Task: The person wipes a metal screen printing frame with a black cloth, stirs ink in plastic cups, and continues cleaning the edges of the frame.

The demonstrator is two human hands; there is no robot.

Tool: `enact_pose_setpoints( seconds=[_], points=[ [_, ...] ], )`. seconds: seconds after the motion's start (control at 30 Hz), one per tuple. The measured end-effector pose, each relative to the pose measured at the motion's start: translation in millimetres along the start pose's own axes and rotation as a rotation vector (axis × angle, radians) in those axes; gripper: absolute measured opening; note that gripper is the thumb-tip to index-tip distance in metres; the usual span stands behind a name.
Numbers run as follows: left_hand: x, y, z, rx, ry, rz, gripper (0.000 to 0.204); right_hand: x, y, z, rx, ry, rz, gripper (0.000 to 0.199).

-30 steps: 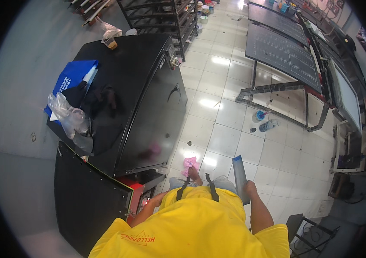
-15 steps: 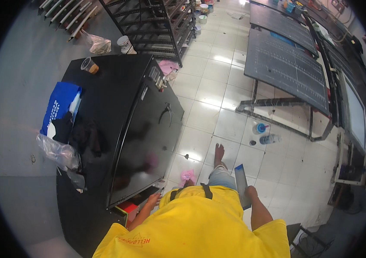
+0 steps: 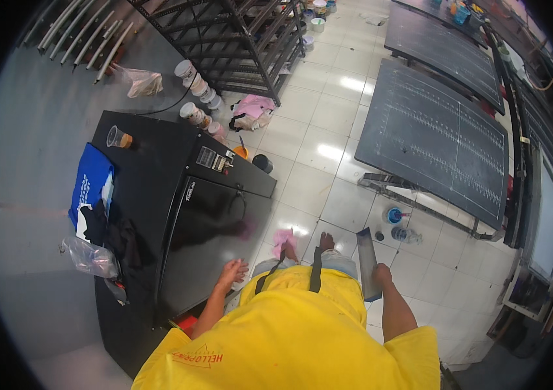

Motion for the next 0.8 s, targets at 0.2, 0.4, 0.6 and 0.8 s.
enact_pose_setpoints(
  seconds=[0.2, 0.4, 0.6, 0.8],
  points=[
    [-3.4, 11.5, -6.6, 0.015, -0.046, 0.032, 0.044, -30.0, -15.7, 8.1, -0.057, 0.035, -0.010, 0.033],
    [10.1, 17.1, -81.8, -0.050, -0.303, 0.052, 0.047, -33.2, -4.2, 25.6, -0.036, 0.025, -0.056, 0.032],
    [14.7, 13.6, -77.7, -0.166, -0.370, 0.045, 0.048, 0.9, 12.0, 39.7, -0.026, 0.076, -0.152, 0.035],
    [-24.7, 23.7, -0.5, -0.100, -0.196, 0.036, 0.045, 20.9, 13.4, 53.5, -0.021, 0.116, -0.178, 0.036]
  ],
)
Point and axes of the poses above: each hand's wrist, its own x-axis away from the middle knuckle, its own y-axis out of the palm, z = x × y, the point moved 6 cm from there along -x, towards the middle knuckle, and after that the axes turned 1 degree about -y, right-handed, at the moved point
